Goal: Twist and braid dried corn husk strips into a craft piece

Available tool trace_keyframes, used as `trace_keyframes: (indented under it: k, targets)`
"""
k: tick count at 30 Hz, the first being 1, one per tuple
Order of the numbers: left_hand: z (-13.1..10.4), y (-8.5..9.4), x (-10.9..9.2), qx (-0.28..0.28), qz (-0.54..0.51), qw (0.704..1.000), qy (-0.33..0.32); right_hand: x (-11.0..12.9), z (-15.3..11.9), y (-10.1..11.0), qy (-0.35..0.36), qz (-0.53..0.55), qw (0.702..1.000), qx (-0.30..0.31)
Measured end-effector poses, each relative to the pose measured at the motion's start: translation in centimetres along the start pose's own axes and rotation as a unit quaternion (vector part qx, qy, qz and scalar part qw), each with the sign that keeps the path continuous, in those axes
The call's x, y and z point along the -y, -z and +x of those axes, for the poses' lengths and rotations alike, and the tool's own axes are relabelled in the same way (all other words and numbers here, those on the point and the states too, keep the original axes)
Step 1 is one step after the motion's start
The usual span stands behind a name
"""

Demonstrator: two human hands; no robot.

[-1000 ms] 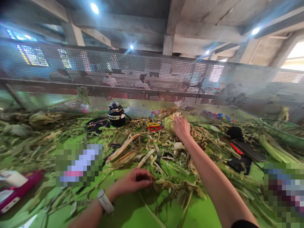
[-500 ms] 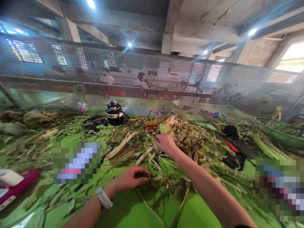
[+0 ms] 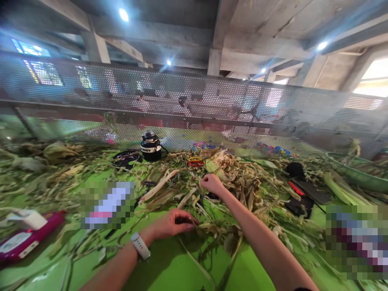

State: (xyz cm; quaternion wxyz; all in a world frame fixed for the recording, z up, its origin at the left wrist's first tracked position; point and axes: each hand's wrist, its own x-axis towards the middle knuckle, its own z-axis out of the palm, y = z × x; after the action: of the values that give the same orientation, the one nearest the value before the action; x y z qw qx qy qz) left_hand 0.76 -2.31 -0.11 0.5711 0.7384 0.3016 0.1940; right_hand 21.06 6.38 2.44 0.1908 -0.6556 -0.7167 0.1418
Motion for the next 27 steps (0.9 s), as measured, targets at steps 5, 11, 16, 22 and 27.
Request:
trace_keyframes:
  k: [5, 11, 16, 22, 27]
  targets:
    - [0.0, 0.4, -0.1, -0.071, 0.061, 0.994, -0.054, -0.2, 0.3, 0.4, 0.001, 0.117, 0.992, -0.042]
    - [-0.2, 0.7, -0.2, -0.073, 0.072, 0.992, -0.079, 0.2, 0.5, 2.3, 0.029, 0.218, 0.97, -0.102]
    - [-0.3, 0.7, -0.4, -0.108, 0.073, 0.99, -0.059, 0.6, 0.3, 2.7, 0.027, 0.243, 0.962, -0.122]
    - [0.2, 0.7, 0.2, -0.197, 0.049, 0.979, -0.018, 0.2, 1.2, 2.3, -0.007, 0.22, 0.964, -0.15]
    - [0.4, 1.0, 0.9, -0.213, 0.039, 0.976, -0.033, -0.2, 0.8, 2.7, -0.008, 0.16, 0.978, -0.134]
